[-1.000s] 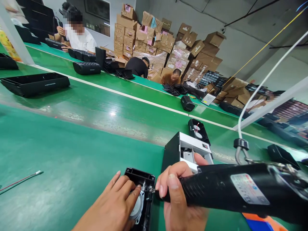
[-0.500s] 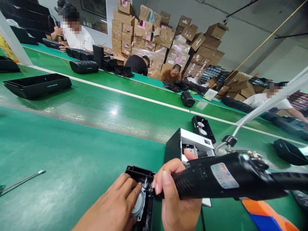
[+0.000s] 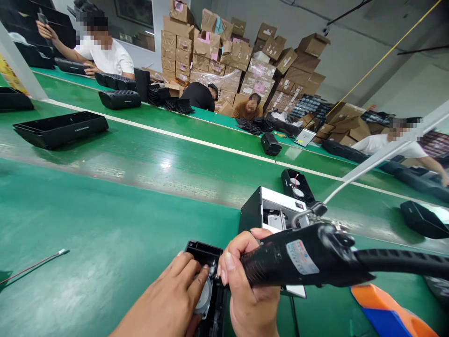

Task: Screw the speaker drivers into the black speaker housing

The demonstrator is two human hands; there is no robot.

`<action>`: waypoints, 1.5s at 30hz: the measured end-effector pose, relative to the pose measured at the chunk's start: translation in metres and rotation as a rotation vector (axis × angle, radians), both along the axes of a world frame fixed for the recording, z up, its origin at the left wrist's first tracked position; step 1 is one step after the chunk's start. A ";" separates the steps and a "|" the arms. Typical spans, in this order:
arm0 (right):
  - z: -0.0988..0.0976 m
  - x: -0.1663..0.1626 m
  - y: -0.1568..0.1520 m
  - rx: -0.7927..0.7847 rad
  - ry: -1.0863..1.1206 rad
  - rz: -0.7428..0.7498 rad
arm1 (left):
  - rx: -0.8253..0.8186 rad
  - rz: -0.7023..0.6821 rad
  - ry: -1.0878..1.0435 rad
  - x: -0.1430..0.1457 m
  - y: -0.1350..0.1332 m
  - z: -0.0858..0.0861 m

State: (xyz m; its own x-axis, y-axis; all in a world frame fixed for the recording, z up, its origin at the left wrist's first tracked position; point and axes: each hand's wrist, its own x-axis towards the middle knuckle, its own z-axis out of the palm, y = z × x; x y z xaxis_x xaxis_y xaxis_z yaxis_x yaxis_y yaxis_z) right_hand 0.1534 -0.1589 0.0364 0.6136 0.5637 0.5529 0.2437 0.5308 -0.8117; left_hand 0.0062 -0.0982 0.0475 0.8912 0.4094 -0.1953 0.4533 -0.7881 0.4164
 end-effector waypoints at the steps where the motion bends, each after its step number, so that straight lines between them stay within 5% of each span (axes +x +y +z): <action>1: 0.001 0.000 0.000 -0.008 -0.005 0.007 | 0.003 -0.002 -0.021 0.000 0.000 0.000; 7: -0.002 -0.002 -0.002 -0.053 0.024 0.052 | 0.012 -0.021 0.062 0.000 -0.001 0.008; 18: -0.009 -0.005 0.000 -0.038 0.029 0.018 | 0.096 0.011 -0.213 -0.015 0.000 -0.025; 24: 0.035 -0.001 -0.017 0.237 0.189 -0.147 | 0.073 0.037 -0.205 -0.016 0.003 -0.042; 29: 0.064 0.032 -0.050 0.262 -0.028 -0.378 | 0.004 0.022 -0.082 -0.013 0.000 -0.022; 38: 0.058 0.038 -0.058 0.127 -0.120 -0.437 | -0.044 -0.026 -0.037 -0.011 0.003 0.017; 42: 0.052 0.039 -0.072 -0.022 -0.038 -0.371 | -0.015 -0.035 -0.068 -0.010 0.005 0.015; 45: 0.042 0.056 -0.096 -0.056 -0.032 -0.157 | 0.017 -0.046 -0.093 -0.008 0.005 0.006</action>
State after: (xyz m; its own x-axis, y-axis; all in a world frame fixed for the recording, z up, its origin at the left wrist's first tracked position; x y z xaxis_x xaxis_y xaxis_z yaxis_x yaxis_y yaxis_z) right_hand 0.2096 -0.2553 0.0781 0.6792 0.4926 0.5441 0.3464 0.4384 -0.8294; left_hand -0.0020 -0.0930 0.0531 0.9233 0.3697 -0.1041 0.3759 -0.8145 0.4419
